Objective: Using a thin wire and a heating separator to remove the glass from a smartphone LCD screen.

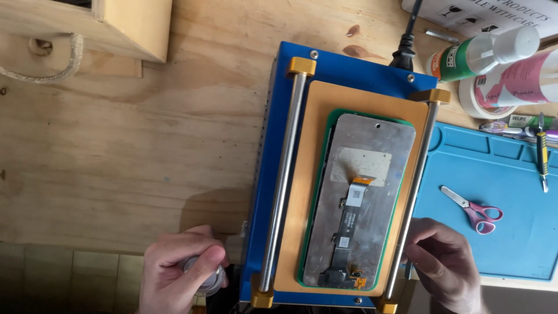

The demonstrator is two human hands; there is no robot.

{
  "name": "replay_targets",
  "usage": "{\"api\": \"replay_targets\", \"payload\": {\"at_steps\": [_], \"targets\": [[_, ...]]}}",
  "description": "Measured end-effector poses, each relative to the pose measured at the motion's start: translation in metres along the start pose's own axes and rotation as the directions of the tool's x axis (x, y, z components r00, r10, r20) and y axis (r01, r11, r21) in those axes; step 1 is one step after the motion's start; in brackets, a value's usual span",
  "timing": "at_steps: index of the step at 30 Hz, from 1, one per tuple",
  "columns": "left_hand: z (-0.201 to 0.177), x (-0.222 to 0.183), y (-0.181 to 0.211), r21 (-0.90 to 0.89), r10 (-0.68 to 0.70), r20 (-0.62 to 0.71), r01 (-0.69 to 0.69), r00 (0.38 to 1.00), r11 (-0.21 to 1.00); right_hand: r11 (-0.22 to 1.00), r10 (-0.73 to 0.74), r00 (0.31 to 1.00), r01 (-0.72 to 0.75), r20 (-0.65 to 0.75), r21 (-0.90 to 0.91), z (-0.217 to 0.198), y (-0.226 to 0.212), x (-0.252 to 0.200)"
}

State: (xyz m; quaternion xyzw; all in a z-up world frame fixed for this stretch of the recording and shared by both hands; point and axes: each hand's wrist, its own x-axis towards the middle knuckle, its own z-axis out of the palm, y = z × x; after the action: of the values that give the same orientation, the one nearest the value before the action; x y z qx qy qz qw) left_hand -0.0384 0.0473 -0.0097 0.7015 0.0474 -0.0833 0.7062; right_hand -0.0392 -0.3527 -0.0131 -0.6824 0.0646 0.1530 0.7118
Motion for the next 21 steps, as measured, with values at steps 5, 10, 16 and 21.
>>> {"api": "replay_targets", "payload": {"at_steps": [5,10,16,21], "targets": [[-0.006,-0.017,-0.009,-0.03,-0.082,-0.067,0.08,0.994,0.996,0.998,-0.07,0.997,0.07,0.014,0.006,0.009,-0.017,0.012],[-0.005,-0.024,-0.02,-0.098,-0.118,-0.11,0.108,0.987,0.989,0.998,-0.063,0.998,0.063,0.003,0.019,0.015,-0.016,0.009],[0.01,-0.012,-0.014,-0.115,-0.131,-0.152,0.114,0.98,0.987,0.992,-0.115,0.992,0.112,0.051,0.059,0.018,-0.007,0.002],[0.022,0.006,0.001,-0.054,-0.119,-0.085,0.115,0.989,0.992,0.991,-0.054,0.999,0.054,-0.004,0.121,0.01,0.009,-0.022]]}}
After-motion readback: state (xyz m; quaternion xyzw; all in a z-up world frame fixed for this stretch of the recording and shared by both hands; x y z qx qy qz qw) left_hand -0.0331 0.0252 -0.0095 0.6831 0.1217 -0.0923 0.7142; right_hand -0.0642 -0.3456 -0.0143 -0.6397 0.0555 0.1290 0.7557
